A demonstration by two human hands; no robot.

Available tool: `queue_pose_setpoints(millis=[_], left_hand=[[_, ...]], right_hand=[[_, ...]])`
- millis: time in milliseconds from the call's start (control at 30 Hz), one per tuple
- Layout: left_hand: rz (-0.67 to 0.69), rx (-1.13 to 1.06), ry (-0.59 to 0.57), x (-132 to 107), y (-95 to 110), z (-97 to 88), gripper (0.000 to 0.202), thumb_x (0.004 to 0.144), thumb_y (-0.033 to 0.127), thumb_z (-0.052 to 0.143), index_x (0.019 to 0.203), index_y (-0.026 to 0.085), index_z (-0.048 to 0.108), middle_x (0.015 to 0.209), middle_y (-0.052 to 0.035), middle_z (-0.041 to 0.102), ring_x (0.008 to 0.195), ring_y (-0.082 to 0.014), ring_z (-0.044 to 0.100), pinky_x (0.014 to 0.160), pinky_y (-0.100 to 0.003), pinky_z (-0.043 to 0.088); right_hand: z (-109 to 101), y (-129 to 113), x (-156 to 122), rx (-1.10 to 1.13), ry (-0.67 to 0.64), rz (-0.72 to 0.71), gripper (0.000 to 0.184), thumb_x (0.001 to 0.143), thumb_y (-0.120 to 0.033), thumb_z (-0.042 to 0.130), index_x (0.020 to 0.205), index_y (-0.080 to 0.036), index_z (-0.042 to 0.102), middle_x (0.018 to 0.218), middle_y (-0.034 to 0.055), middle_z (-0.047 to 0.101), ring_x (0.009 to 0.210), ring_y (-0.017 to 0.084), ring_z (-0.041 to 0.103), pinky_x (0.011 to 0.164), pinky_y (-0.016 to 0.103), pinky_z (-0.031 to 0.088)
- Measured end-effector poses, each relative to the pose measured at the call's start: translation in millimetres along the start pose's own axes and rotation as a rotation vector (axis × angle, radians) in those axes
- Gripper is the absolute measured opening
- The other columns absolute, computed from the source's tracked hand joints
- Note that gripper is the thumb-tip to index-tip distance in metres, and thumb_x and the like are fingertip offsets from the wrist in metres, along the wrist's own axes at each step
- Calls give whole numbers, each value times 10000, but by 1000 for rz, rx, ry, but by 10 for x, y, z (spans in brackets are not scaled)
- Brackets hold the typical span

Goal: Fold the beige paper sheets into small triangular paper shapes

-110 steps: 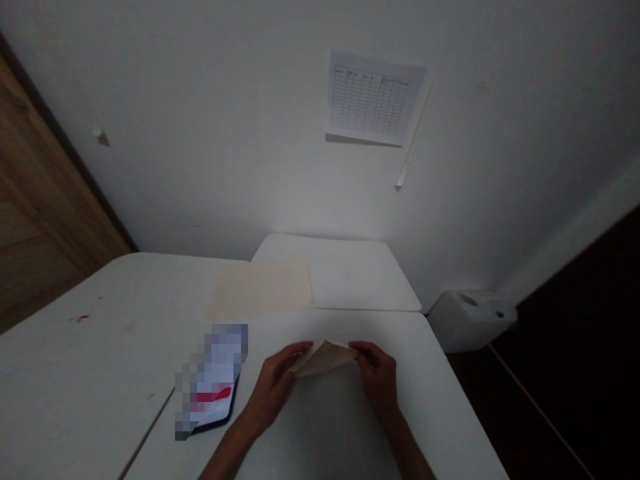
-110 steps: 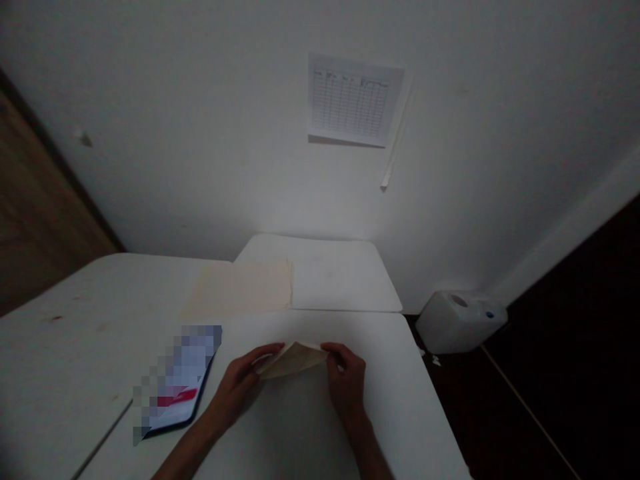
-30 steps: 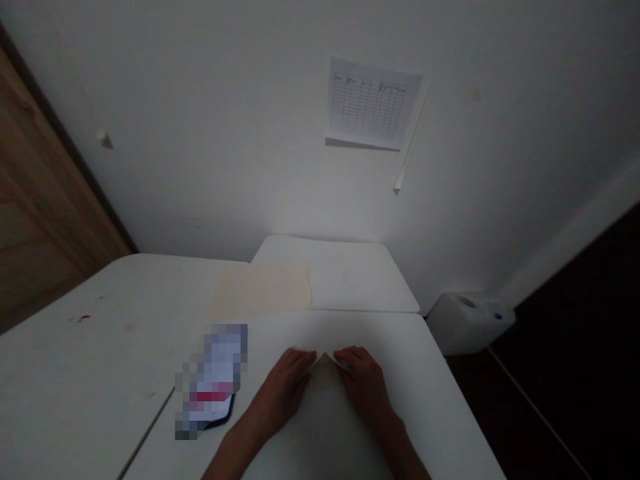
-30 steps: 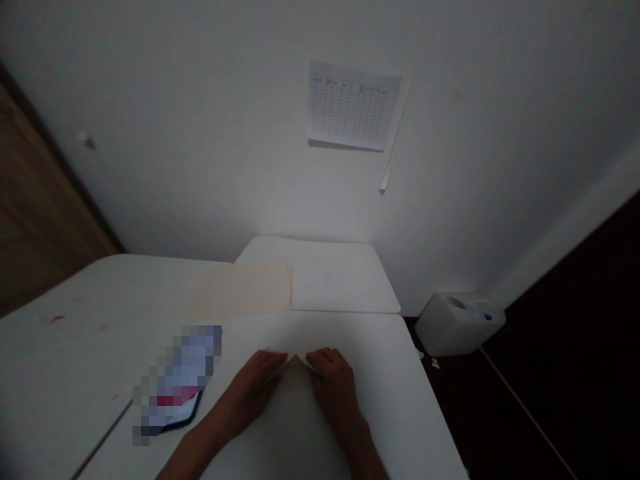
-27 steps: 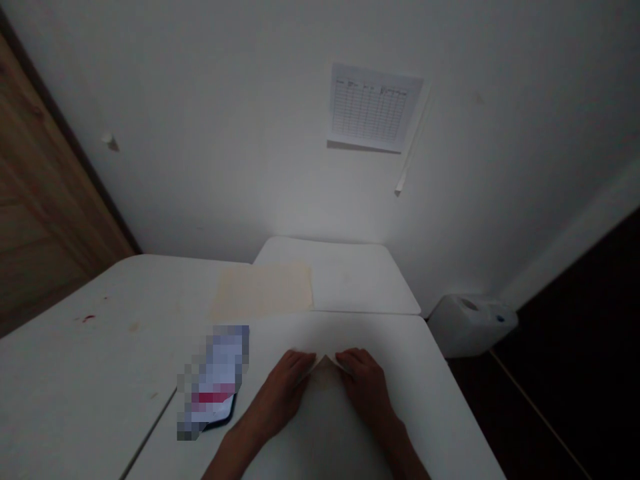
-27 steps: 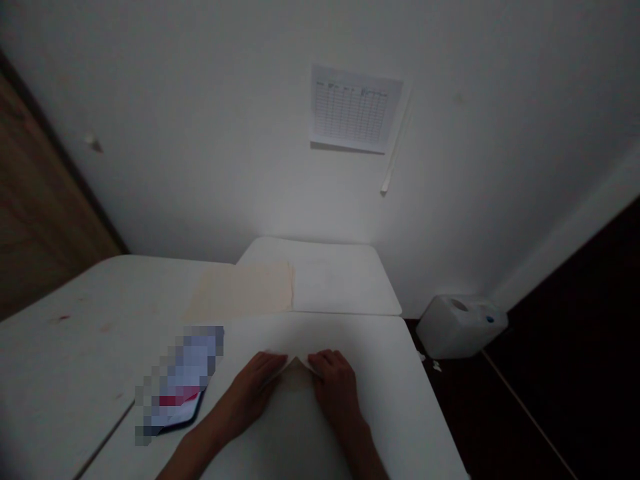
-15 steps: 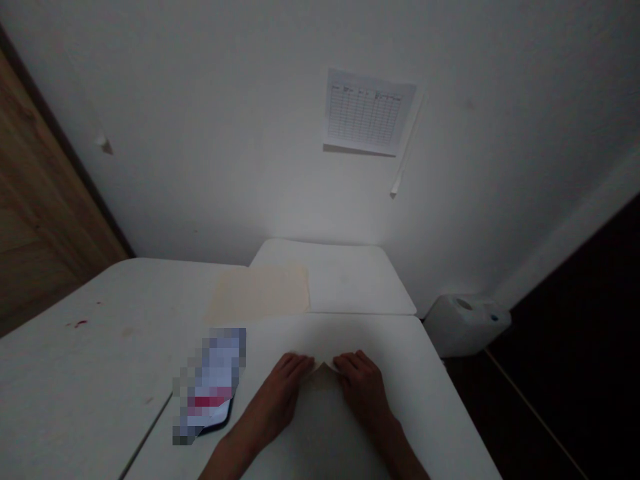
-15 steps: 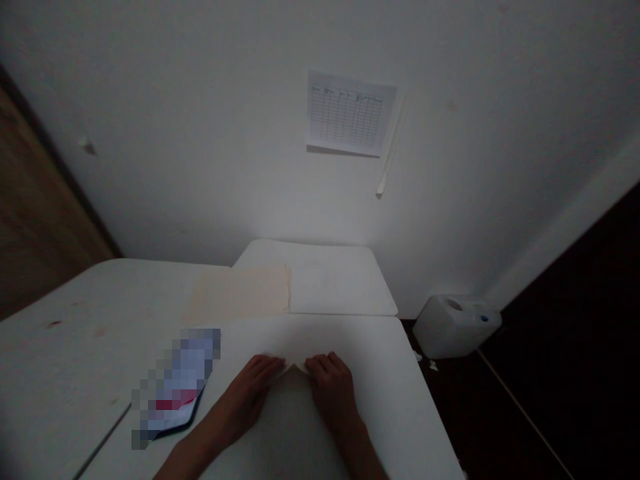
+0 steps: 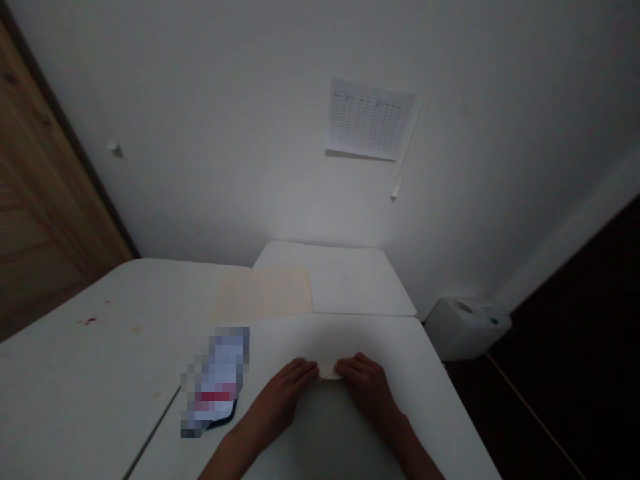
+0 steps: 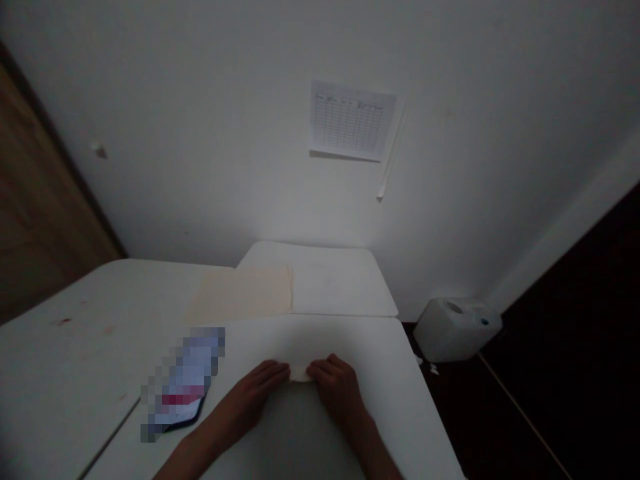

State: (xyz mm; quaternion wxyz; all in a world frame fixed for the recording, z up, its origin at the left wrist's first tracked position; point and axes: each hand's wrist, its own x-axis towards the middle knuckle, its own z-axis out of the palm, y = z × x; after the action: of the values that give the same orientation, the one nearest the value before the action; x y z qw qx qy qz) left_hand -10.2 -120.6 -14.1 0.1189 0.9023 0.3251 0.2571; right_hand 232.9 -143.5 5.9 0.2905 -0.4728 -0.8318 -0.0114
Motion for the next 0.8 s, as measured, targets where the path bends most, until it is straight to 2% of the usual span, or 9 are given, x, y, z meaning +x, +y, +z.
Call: queue_pose_setpoints(millis=[133, 333, 433, 567, 667, 800], left_hand=[[-10, 26, 2, -45, -35, 59, 764, 696, -119, 361, 1327, 285, 508, 1341, -28, 568, 1268, -203, 482, 1039, -470, 455], [-4, 57, 10, -33, 81, -41, 631, 746, -38, 423, 1295, 245, 548, 1327, -60, 581, 1250, -236, 508, 1020, -472, 473], [0, 74, -6, -40, 110, -63, 629, 733, -20, 449, 1302, 233, 540, 1344, -63, 567, 1257, -248, 501, 1019, -477, 475], [5, 105, -19, -52, 160, -79, 657, 701, -1, 476, 1318, 220, 519, 1368, -75, 543, 1265, -270, 488, 1013, -490, 476], [21, 125, -11, -45, 215, -100, 635, 705, 24, 500, 1315, 201, 518, 1363, -92, 544, 1254, -286, 491, 1007, -488, 481], [27, 159, -3, -22, 254, -97, 486, 802, 78, 504, 1274, 183, 546, 1316, -101, 580, 1221, -284, 517, 998, -474, 492]], right_hand=[[-96, 11, -31, -23, -59, -47, 294, 850, -60, 541, 1030, -244, 683, 1045, 25, 717, 861, 182, 610, 771, 290, 500], [-279, -65, -95, -8, -156, -35, 441, 769, -80, 534, 1174, -229, 626, 1236, 29, 641, 1021, 220, 576, 913, 361, 477], [-307, -115, -116, -10, -176, -26, 462, 748, -108, 557, 1193, -222, 609, 1268, 35, 620, 1067, 248, 559, 941, 396, 462], [-204, -171, -133, -60, -88, 9, 350, 847, -163, 559, 1188, -228, 604, 1195, 65, 657, 1033, 246, 583, 914, 401, 473], [-65, -232, -128, -103, 14, 42, 250, 880, -164, 567, 1114, -224, 634, 1132, 72, 679, 994, 248, 593, 888, 410, 483], [67, -341, -102, -64, 7, 30, 229, 886, -97, 547, 1053, -218, 646, 1114, 59, 677, 972, 227, 587, 879, 375, 495]])
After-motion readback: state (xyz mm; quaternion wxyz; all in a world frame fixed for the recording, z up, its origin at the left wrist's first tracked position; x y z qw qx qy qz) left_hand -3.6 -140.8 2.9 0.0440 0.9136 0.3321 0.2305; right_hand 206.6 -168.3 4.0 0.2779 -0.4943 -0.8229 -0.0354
